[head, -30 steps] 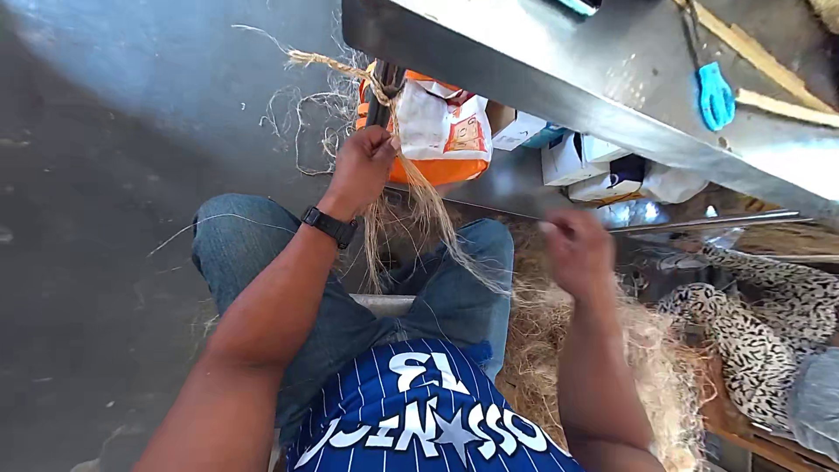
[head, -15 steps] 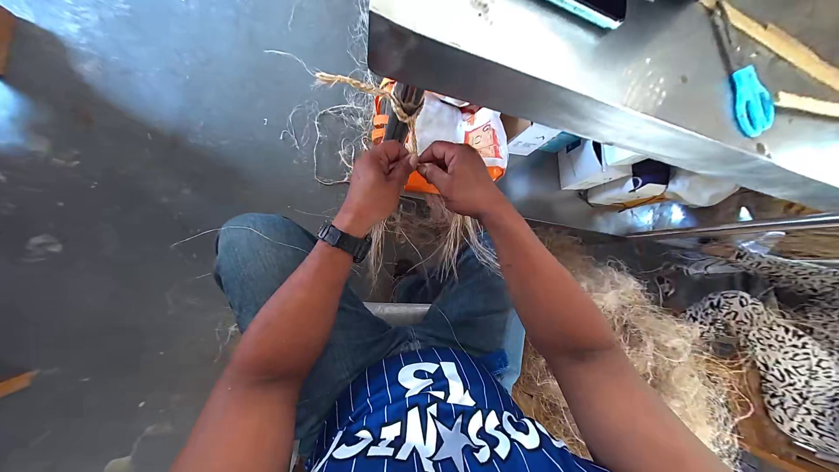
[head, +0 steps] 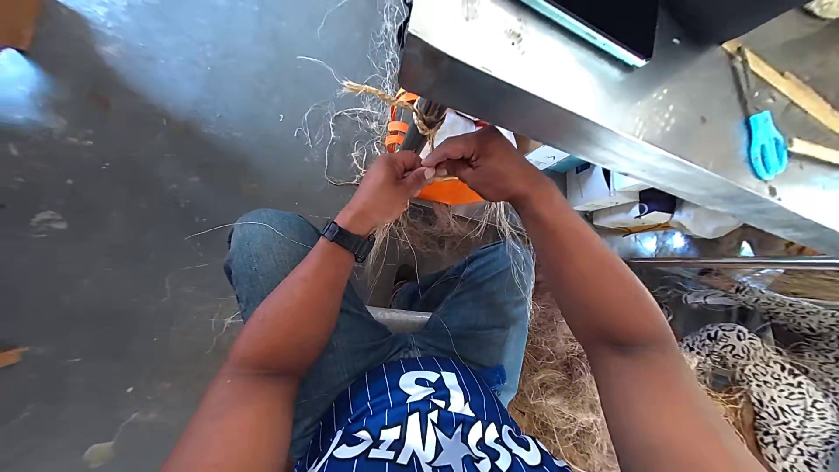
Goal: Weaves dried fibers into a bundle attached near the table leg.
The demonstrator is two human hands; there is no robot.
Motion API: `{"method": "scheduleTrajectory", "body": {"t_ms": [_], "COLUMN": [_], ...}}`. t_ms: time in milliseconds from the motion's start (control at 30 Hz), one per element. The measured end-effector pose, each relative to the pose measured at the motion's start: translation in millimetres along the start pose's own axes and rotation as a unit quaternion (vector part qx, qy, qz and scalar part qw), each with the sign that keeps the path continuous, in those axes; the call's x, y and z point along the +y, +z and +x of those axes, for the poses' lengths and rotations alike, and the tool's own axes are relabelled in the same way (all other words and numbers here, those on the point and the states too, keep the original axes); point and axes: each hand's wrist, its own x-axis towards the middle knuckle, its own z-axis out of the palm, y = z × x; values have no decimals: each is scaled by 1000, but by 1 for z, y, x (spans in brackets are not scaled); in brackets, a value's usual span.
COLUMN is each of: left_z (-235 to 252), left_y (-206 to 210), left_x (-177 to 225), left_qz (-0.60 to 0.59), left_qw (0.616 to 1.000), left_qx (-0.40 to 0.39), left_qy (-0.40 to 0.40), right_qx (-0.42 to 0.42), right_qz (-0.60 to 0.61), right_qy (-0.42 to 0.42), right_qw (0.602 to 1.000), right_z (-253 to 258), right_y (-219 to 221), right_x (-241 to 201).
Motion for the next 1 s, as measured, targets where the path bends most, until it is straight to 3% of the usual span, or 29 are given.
{"method": "scheduleTrajectory", "body": {"t_ms": [233,400,567,767,933,1000], "left_z": [-3,-7,-6,-6,-4,-4], "left_y": [0,-4,-3,4,10,11], "left_x": [2,6,6,2,1,-1], "left_qz": [12,75,125,31,-15,-32], "left_qw": [1000,997,991,999,999,999], "left_qx": [-3,-12,-4,11,10,15], "left_qy": [7,21,35,36,31,30], "right_qx": [11,74,79,38,23,19], "right_qz": [16,0,38,103,2,-6], "right_qy": [-10,-62,-47,91,19,38], "right_qw": [1000,995,995,990,1000,999], "right_z": [4,0,-2,-19,-24,-22], "right_y": [1,13,15,1,3,3], "right_x": [2,9,8,4,16,14]}}
